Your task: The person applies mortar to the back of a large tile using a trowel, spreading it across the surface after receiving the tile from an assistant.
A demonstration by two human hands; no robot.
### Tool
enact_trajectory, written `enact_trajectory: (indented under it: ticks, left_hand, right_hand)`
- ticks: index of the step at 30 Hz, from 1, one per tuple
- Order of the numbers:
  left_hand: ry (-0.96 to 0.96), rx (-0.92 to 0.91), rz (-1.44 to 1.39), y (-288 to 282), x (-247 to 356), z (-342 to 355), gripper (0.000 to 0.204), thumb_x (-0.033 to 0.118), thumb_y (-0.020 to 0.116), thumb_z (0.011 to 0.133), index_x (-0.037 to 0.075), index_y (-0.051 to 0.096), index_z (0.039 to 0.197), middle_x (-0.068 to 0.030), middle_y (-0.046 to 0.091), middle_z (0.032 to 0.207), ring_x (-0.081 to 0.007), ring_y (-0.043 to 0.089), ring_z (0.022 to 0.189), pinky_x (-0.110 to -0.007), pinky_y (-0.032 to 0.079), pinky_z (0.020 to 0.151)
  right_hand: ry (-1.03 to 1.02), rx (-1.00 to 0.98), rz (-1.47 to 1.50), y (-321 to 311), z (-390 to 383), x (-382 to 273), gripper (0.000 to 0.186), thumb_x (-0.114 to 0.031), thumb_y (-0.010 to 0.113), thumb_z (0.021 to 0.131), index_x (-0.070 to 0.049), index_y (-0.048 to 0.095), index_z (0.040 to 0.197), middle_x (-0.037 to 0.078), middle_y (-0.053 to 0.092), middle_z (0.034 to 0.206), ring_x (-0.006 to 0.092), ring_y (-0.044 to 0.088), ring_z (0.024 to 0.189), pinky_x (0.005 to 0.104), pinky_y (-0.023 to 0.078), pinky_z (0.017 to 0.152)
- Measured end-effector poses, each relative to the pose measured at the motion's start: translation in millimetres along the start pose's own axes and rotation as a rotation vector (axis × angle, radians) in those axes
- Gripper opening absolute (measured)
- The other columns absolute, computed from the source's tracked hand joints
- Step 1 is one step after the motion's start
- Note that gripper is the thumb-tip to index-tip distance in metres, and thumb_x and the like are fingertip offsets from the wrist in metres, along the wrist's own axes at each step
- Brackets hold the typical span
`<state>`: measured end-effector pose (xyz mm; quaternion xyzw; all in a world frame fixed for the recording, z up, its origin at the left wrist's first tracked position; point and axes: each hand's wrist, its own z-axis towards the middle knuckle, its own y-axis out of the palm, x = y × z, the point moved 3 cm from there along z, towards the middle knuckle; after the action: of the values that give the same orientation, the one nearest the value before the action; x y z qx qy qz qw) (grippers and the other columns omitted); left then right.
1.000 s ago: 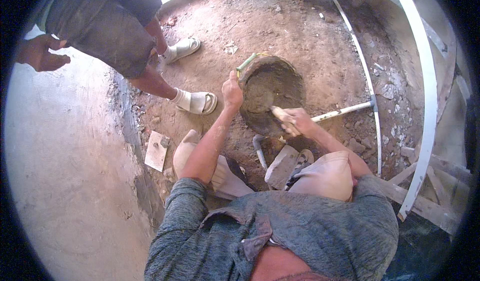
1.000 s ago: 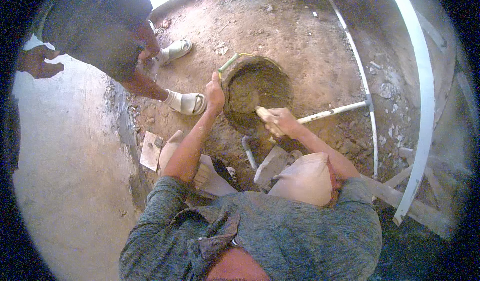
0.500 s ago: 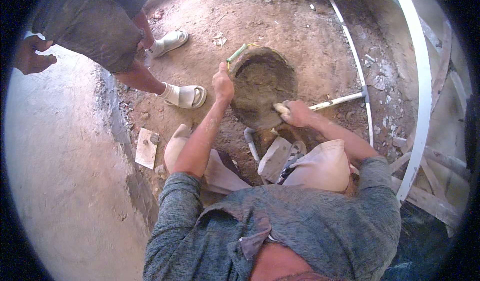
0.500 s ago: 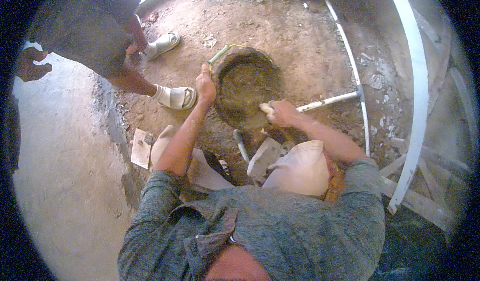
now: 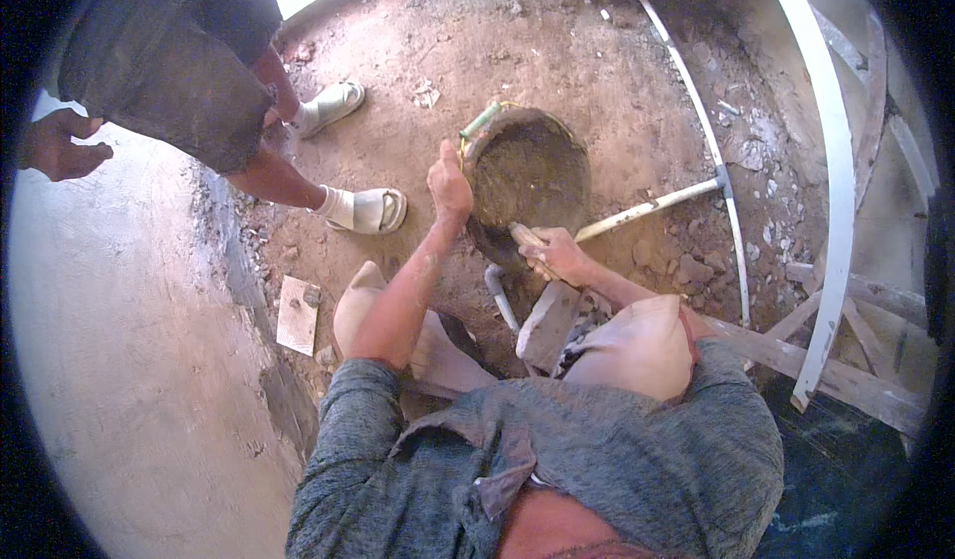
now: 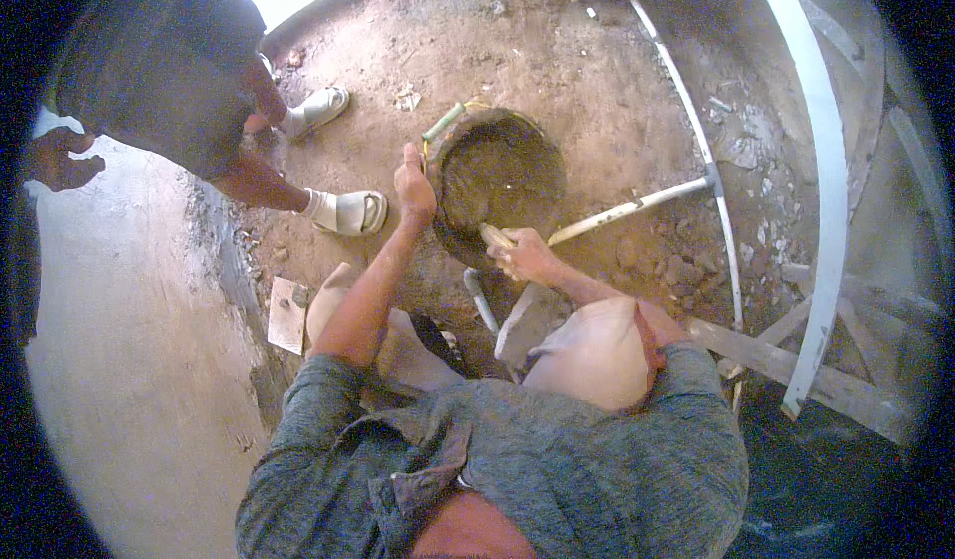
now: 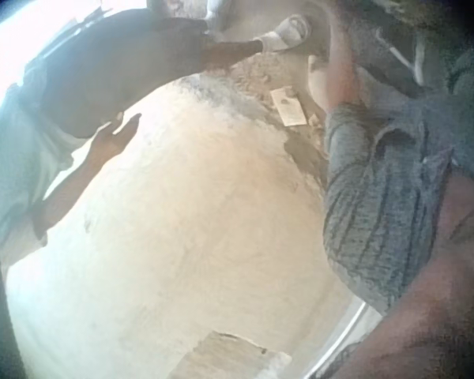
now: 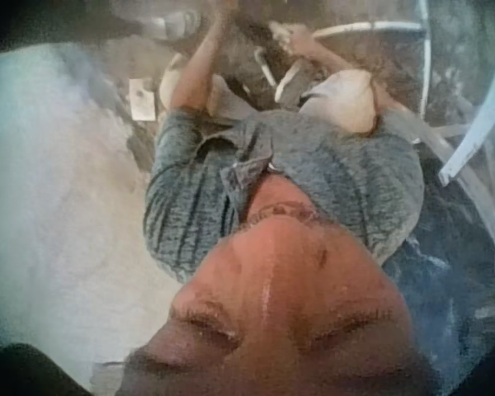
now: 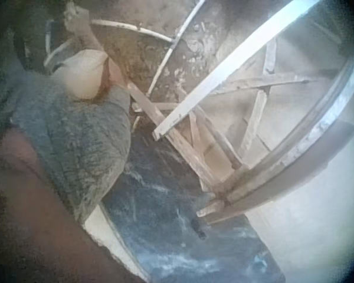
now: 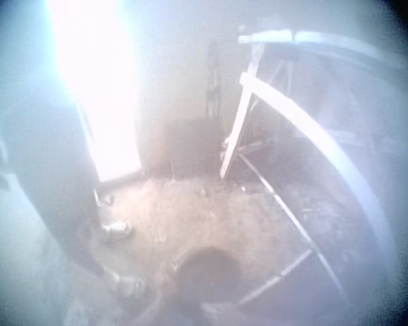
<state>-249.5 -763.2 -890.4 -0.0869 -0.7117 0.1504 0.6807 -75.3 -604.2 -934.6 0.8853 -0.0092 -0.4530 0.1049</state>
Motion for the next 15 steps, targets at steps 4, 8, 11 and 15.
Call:
enact_trajectory:
  ticks: [4, 8, 11, 15]
  left_hand:
    - [-0.040, -0.027, 0.001, -4, -11, 10, 0.067, 0.051, 0.034, 0.101, 0.000, 0.048, 0.060, -0.0076, 0.042, 0.056, -0.0195, 0.040, 0.057, -0.042, 0.033, 0.056]
    - [-0.095, -0.042, -0.018, -17, -11, 19, 0.069, 0.053, 0.034, 0.101, -0.001, 0.055, 0.062, -0.0057, 0.048, 0.056, -0.0185, 0.044, 0.057, -0.039, 0.036, 0.056]
    - [-0.194, -0.070, 0.046, -26, -8, 22, 0.074, 0.056, 0.030, 0.100, -0.002, 0.060, 0.066, -0.0089, 0.054, 0.059, -0.0219, 0.051, 0.060, -0.040, 0.039, 0.059]
    - [-0.264, -0.039, 0.343, -73, -43, 49, 0.082, 0.061, 0.024, 0.098, -0.005, 0.067, 0.078, -0.0216, 0.064, 0.074, -0.0360, 0.062, 0.081, -0.046, 0.044, 0.074]
  right_hand:
    - [-0.032, -0.045, 0.056, 1, -11, -16, 0.016, -0.019, 0.066, 0.091, -0.005, 0.061, 0.098, -0.002, 0.054, 0.066, 0.0084, 0.050, 0.050, 0.0241, 0.038, 0.043]
    - [-0.053, -0.126, 0.120, -8, -17, -14, 0.018, -0.020, 0.065, 0.091, -0.005, 0.059, 0.099, -0.002, 0.054, 0.066, 0.0067, 0.048, 0.050, 0.0232, 0.037, 0.043]
    - [-0.051, -0.106, 0.060, -14, -24, -20, 0.019, -0.022, 0.065, 0.091, -0.005, 0.058, 0.095, -0.002, 0.054, 0.065, 0.0050, 0.048, 0.050, 0.0215, 0.038, 0.043]
    - [-0.036, -0.094, -0.048, -16, -38, -49, 0.025, -0.021, 0.065, 0.090, -0.002, 0.059, 0.105, -0.002, 0.055, 0.068, 0.0048, 0.049, 0.052, 0.0209, 0.039, 0.045]
